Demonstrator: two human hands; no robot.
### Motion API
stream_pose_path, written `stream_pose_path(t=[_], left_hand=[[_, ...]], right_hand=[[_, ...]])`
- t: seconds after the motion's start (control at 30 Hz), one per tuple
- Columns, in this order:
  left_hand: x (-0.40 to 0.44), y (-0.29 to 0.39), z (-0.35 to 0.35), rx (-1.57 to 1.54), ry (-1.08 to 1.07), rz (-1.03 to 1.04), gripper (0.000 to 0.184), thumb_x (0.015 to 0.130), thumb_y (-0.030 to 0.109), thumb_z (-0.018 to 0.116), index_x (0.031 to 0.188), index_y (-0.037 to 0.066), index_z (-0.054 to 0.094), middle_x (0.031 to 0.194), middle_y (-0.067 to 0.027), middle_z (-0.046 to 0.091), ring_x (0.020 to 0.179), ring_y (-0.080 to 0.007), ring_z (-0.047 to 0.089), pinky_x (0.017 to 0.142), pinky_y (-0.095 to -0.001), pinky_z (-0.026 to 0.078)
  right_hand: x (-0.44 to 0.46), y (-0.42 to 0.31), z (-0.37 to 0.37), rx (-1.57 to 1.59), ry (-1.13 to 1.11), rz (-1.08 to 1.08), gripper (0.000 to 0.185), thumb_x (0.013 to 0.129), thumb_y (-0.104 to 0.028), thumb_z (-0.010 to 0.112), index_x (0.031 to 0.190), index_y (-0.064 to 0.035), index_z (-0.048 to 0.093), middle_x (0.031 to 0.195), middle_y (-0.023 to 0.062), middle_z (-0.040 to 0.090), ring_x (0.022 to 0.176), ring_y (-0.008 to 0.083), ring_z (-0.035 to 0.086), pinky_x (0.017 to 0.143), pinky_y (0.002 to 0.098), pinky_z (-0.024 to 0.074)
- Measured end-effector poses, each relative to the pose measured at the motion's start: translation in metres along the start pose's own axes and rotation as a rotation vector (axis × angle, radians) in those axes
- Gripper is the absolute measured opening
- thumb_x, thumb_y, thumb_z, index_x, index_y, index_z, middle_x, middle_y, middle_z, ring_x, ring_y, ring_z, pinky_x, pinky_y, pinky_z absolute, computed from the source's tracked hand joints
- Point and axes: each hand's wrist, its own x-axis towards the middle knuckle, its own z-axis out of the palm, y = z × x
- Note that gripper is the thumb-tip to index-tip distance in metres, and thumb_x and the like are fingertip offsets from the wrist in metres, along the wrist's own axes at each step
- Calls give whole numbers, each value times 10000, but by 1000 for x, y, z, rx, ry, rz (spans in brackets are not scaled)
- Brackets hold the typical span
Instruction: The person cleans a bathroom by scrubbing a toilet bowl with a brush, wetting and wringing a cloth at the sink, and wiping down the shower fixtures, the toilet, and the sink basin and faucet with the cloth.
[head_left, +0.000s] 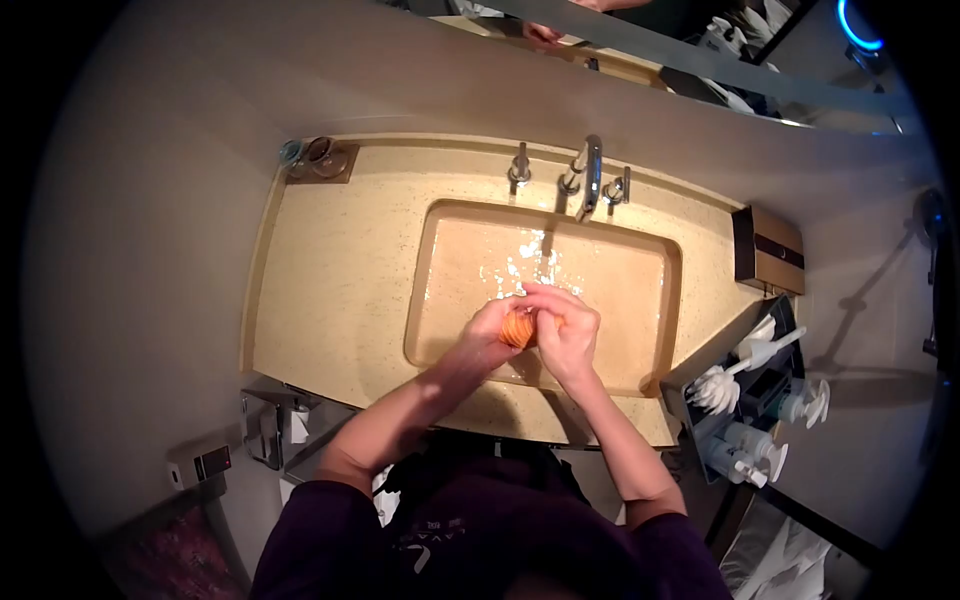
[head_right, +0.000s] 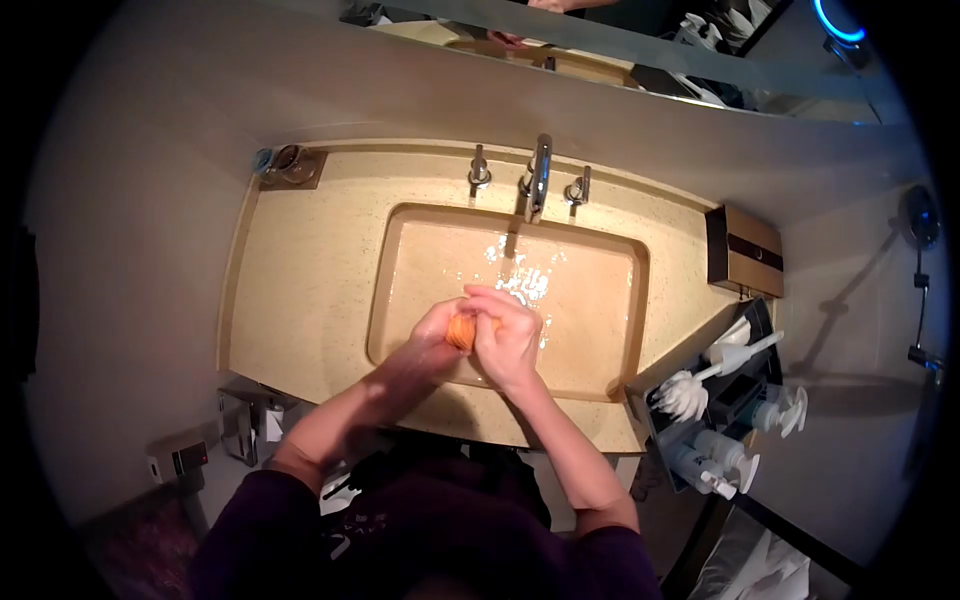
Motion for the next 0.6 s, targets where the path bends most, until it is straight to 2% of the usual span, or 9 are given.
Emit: stream_pose_path(t=[0.03, 0.07, 0.13, 0.17, 0.3, 0.37, 0.4, 0.5, 0.6], left_hand=[[-23, 4, 26, -6, 1, 9, 208, 970, 29, 536, 1163, -25, 593, 1039, -117, 682, 992, -242, 695, 890, -366, 579], [-58, 6, 70, 519, -130, 247, 253, 987, 32, 508, 1228, -27, 557, 1132, -130, 655, 1075, -242, 665, 945, -373, 557], [-76, 8, 77, 878, -138, 330, 400, 1022, 89, 521, 1396, -10, 418, 1406, -164, 508, 1295, -237, 536, 1096, -366, 457], [-79, 11, 79, 875, -138, 332, 400, 1022, 89, 521, 1396, -10, 418, 1406, -164, 508, 1295, -237, 536, 1096, -366, 457], [-81, 35, 105, 982, -273, 230, 442, 1049, 257, 568, 1397, 29, 419, 1292, -115, 533, 1209, -180, 542, 1052, -324, 449], [-70, 55, 119, 850, -108, -182, 366, 1038, 303, 591, 1260, 19, 529, 962, -38, 584, 905, -106, 569, 846, -270, 486], [-64, 52, 137, 711, 30, -212, 285, 1021, 301, 620, 1058, 20, 590, 697, 17, 490, 648, -86, 476, 649, -241, 436], [-18, 65, 109, 434, 60, -525, 264, 1019, 271, 614, 940, 22, 580, 613, 10, 450, 567, -115, 469, 567, -253, 428], [-13, 67, 114, 661, 79, -495, 253, 1023, 228, 595, 873, 25, 570, 589, 8, 437, 544, -132, 461, 555, -307, 452]], right_hand=[[-1, -10, -2, -103, -88, -176, 284, 814, 111, 522, 920, 29, 772, 1012, 178, 751, 972, 283, 730, 899, 353, 573], [1, -20, -3, -186, -132, -312, 254, 771, 119, 566, 854, -1, 775, 1000, 178, 751, 948, 300, 737, 881, 370, 590], [1, -48, -2, -212, -177, -449, 250, 750, 118, 579, 837, -14, 772, 988, 164, 753, 943, 299, 739, 871, 382, 599], [0, -58, 0, -236, -214, -585, 247, 728, 118, 592, 820, -27, 768, 976, 150, 755, 938, 298, 740, 861, 393, 607], [-3, -71, 4, -315, -333, -866, 262, 577, -12, 671, 830, -10, 736, 948, 138, 745, 888, 308, 726, 823, 394, 623], [5, -81, 10, -306, -341, -945, 248, 535, -107, 668, 765, -16, 677, 882, 114, 699, 833, 279, 685, 713, 363, 605], [7, -84, 9, -313, -435, -984, 178, 568, -130, 662, 718, -37, 640, 812, 91, 625, 785, 263, 640, 661, 363, 561], [10, -79, 17, -330, -478, -1095, 159, 608, -205, 631, 670, -73, 567, 725, 59, 490, 702, 229, 542, 587, 335, 463], [8, -73, 21, -435, -548, -1167, 175, 617, -221, 637, 699, -77, 579, 755, 69, 522, 720, 229, 555, 587, 335, 461]])
